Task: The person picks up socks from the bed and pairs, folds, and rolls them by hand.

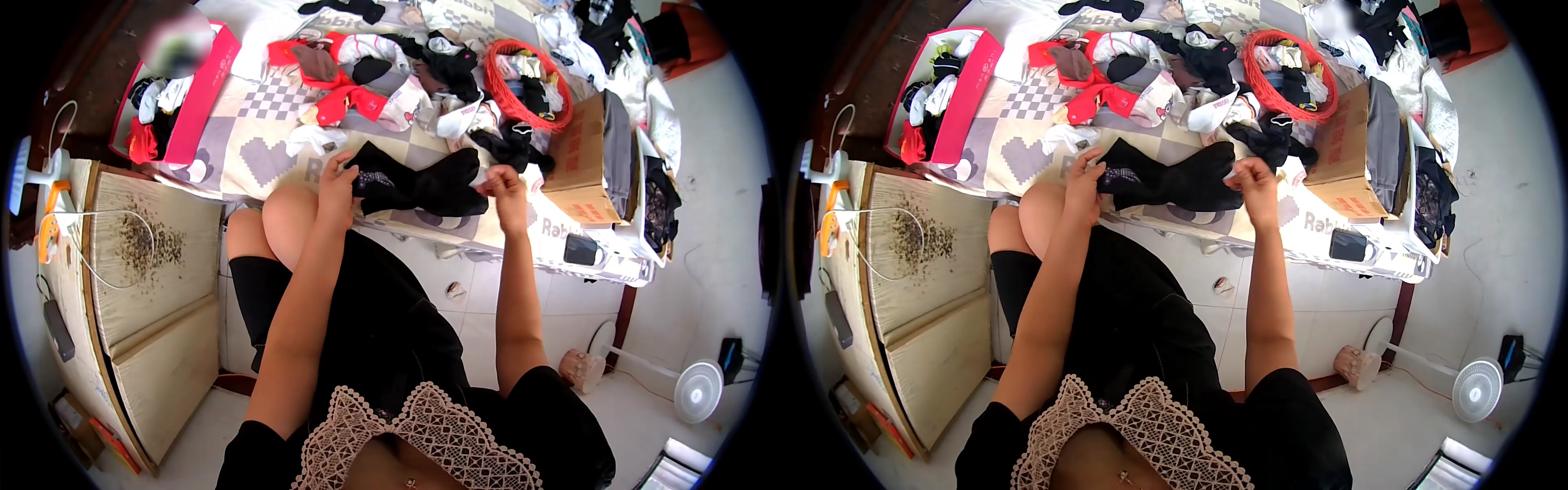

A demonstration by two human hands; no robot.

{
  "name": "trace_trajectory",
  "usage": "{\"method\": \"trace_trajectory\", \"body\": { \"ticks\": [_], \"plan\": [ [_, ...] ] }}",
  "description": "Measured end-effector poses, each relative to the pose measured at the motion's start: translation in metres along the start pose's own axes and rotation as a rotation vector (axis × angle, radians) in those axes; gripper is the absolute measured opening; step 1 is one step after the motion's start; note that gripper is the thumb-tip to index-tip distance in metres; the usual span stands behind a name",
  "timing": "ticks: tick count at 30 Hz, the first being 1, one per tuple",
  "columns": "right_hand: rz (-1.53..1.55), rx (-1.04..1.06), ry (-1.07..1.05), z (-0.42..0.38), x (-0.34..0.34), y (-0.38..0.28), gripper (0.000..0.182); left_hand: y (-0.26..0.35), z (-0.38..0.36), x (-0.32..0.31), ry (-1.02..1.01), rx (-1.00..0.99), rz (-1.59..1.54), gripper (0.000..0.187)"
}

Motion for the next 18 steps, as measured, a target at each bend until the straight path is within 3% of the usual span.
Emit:
{"method": "trace_trajectory", "body": {
  "ticks": [1, 2, 3, 6, 10, 13, 16, 18],
  "plan": [
    [-0.128, 0.0, 0.0, -0.002, -0.01, 0.004, 0.014, 0.0, 0.0, 0.0, 0.0, -0.001, 0.001, 0.023],
    [-0.404, 0.346, 0.008, -0.01, -0.025, -0.012, 0.026, -0.002, 0.001, -0.004, -0.028, 0.021, -0.025, 0.023],
    [-0.543, 0.263, -0.014, -0.021, -0.045, -0.018, 0.039, -0.005, 0.001, -0.007, -0.057, 0.042, -0.049, 0.024],
    [-0.824, 0.609, -0.062, -0.049, -0.099, -0.03, 0.051, -0.01, 0.002, -0.006, -0.068, 0.071, 0.007, 0.023],
    [-0.964, 0.634, 0.008, -0.049, -0.112, -0.019, 0.037, -0.007, 0.001, -0.004, -0.051, 0.095, -0.011, 0.024],
    [-0.714, 0.444, 0.052, -0.027, -0.082, -0.02, 0.02, 0.006, 0.002, -0.012, -0.149, 0.004, -0.176, 0.023],
    [-0.73, 0.768, 0.296, -0.048, -0.063, -0.088, 0.024, 0.015, -0.003, -0.025, -0.232, -0.051, -0.29, 0.018],
    [-0.757, 0.925, 0.427, -0.064, -0.056, -0.118, 0.027, 0.027, -0.01, -0.038, -0.363, -0.151, -0.126, 0.015]
  ]
}}
Point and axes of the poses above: each hand's wrist, its own z-axis towards the middle knuckle, its own x-axis out of the back of the hand, y = z × x, the point moved 10 cm from there along z, towards the middle knuckle, and after that the axes turned 11 degrees about -x, right-handed, at the moved point
